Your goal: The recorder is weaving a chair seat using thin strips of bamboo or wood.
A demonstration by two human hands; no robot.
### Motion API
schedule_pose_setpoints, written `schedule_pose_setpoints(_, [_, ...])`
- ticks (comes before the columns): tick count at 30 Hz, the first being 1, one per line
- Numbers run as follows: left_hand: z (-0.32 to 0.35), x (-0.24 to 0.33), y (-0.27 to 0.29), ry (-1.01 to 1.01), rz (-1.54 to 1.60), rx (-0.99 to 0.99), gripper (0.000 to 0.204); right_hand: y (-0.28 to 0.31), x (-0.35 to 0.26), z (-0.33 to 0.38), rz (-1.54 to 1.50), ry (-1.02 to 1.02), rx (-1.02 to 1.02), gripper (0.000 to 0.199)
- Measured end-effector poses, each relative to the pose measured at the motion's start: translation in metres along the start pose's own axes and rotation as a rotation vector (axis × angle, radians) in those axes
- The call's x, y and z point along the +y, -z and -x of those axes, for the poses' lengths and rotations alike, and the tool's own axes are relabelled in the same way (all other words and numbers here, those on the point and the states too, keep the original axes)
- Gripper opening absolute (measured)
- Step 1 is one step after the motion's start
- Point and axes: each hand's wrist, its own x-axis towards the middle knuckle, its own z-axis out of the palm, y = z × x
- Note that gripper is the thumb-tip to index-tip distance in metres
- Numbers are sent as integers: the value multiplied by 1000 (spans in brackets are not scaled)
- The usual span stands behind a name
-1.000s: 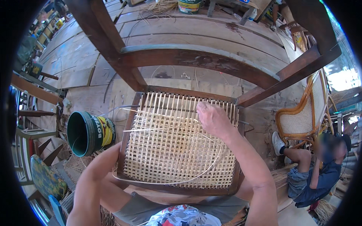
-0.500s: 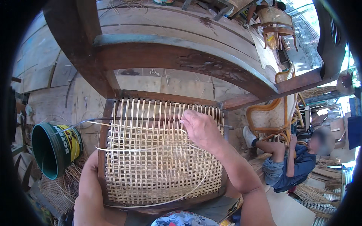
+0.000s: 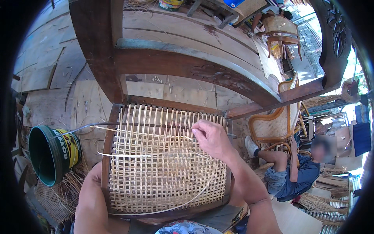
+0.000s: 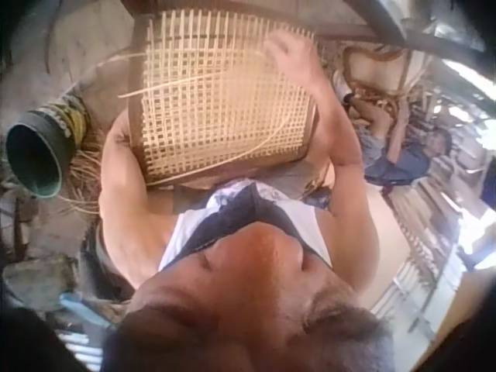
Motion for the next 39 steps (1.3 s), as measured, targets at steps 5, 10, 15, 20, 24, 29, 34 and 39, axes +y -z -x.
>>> schedule_pose_setpoints(5, [-3,-16,0,-9,-24,-26,23,-4,-3,0,-159,-243,-64,12])
schedule_pose_setpoints(10, [-2,-28,8,-5,-71,-29,23,-4,-2,-7,-602,-499,-217,15])
schedule_pose_setpoints(15, [-1,-52,9,23,-118,-63,23,-16,-2,-7,-319,-235,-128,15])
schedule_pose_setpoints(20, [-1,-77,18,30,-164,-91,23,-7,-6,-7,-442,-350,-180,12])
schedule_pose_setpoints(24, [-1,-98,24,28,-185,-111,23,-12,-33,1,-377,-341,-130,15])
schedule_pose_setpoints(29, [12,-115,43,15,-228,-101,23,-7,-47,7,55,-32,-205,27])
schedule_pose_setpoints(34, [54,-101,76,5,-319,-27,23,47,17,35,-648,-522,-112,39])
schedule_pose_setpoints(39, [132,-91,89,70,-435,33,23,65,147,55,-314,-387,302,29])
